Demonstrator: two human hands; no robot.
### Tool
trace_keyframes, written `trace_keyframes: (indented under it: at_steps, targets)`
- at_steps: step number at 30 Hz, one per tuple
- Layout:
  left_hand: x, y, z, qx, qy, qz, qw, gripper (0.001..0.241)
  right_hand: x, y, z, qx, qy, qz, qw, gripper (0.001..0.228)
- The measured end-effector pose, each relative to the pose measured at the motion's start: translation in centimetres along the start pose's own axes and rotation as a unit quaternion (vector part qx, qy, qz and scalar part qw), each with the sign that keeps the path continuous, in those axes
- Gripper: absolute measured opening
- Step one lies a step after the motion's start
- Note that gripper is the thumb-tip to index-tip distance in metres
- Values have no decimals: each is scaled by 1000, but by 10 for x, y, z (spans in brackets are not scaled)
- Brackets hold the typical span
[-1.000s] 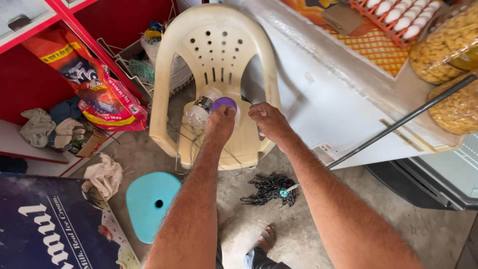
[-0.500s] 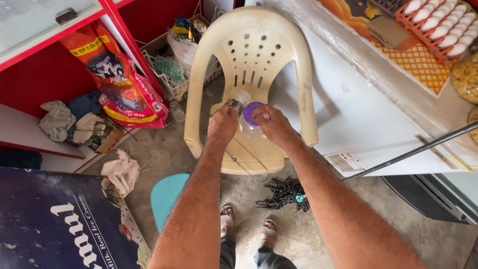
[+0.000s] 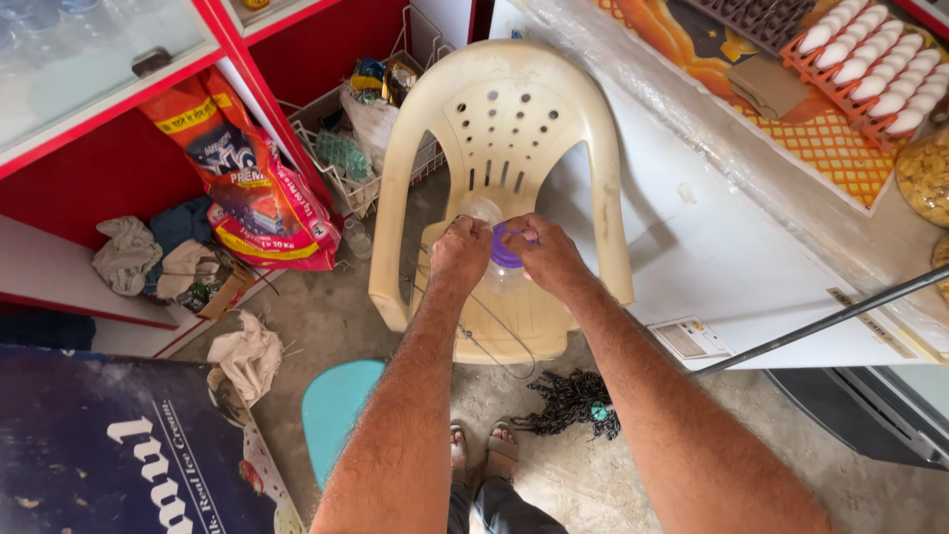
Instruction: Mopping the floor in a grocery store and then interacting with objects on a counter.
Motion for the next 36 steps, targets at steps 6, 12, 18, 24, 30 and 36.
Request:
trace_keyframes:
  at_steps: [6,12,18,24,30,36]
  targets:
    - [-13,22,5,-10,12,19,1000,31,-12,-16,9,22,-25,6,999,40]
    - [-22,38,-5,-44,9,21,999,36,-52,-1,54,157,-96,34,982,38]
    - [-65,65,-25,-73,-33,25,996,46,-86,30,102,213,-158,44,963,47]
    - [-112,85,-40,-97,-42,14,994,58,-112,38,108,245,-48,-4,968,68]
    - [-159,115,-70,-210,-90,26,973,90,-133,56,133,267,38,-56,961,107]
    - [-171,120,-92,-244,-186,-60,950,111,-145,70,170,349,-20,-33,936,111]
Point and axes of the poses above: each hand's wrist, its own x-axis away from the middle knuckle, its own y-axis out of the palm, z = x × y, the point moved 1 cm from there along -x, towards the middle knuckle, and after that the axes turned 9 degrees about -y, right-handed, at the moved point
